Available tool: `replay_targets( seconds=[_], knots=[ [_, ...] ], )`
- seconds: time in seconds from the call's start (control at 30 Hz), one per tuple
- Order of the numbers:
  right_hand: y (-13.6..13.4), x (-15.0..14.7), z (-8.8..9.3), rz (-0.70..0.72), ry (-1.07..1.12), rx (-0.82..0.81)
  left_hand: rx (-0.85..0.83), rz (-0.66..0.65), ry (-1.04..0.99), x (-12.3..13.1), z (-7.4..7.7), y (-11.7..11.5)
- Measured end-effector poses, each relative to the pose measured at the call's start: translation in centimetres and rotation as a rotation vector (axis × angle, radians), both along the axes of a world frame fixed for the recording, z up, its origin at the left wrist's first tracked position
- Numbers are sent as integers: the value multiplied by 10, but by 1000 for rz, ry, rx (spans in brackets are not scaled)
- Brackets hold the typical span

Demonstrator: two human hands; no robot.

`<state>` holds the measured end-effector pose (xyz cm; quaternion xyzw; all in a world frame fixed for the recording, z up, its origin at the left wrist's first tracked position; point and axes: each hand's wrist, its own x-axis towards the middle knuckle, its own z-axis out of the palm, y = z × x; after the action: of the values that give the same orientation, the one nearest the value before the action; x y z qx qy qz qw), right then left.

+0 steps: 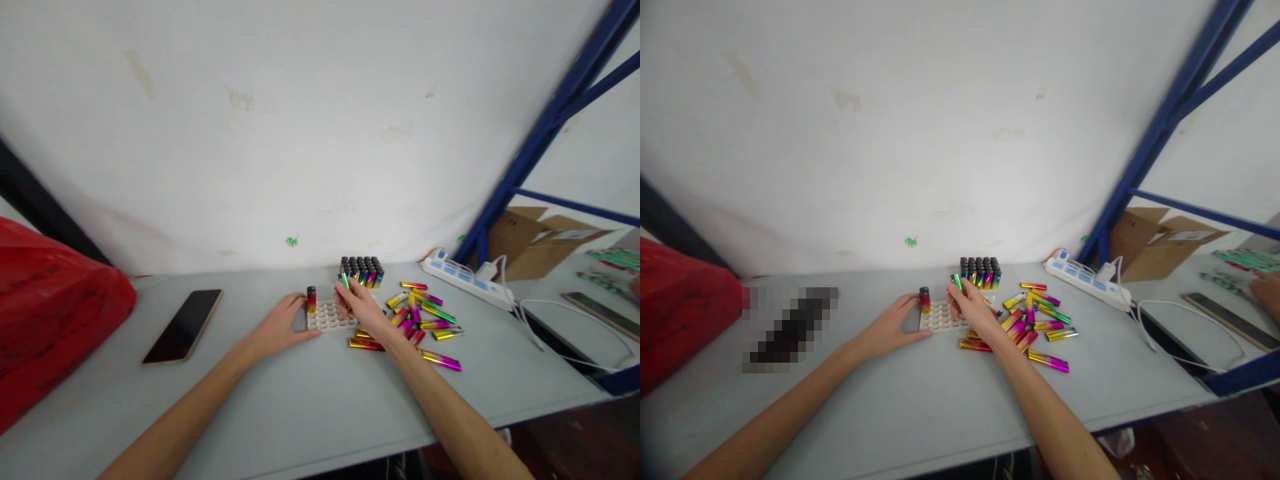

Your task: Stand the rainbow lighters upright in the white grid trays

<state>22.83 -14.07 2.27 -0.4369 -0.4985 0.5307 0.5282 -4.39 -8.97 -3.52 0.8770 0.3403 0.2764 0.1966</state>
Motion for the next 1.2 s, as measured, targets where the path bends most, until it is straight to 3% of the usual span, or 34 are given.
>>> replay_targets(
  seconds=[0.13,0.4,0.53,0.83,1.2],
  knots=[
    [-1,-5,-1,3,-144,21,-1,-2,-1,0,0,0],
    [-4,-14,-10,-168,-524,157,-4,-3,-26,1,1,0],
    [-6,-19,-12,-147,-647,165,-14,-5,-15,1,2,0],
    [-14,-22,-6,-156,-675,277,-10,-11,-11,1,1,-1],
    [-8,-18,-12,-171,-786,223,-14,5,-24,0,-3,0]
  ],
)
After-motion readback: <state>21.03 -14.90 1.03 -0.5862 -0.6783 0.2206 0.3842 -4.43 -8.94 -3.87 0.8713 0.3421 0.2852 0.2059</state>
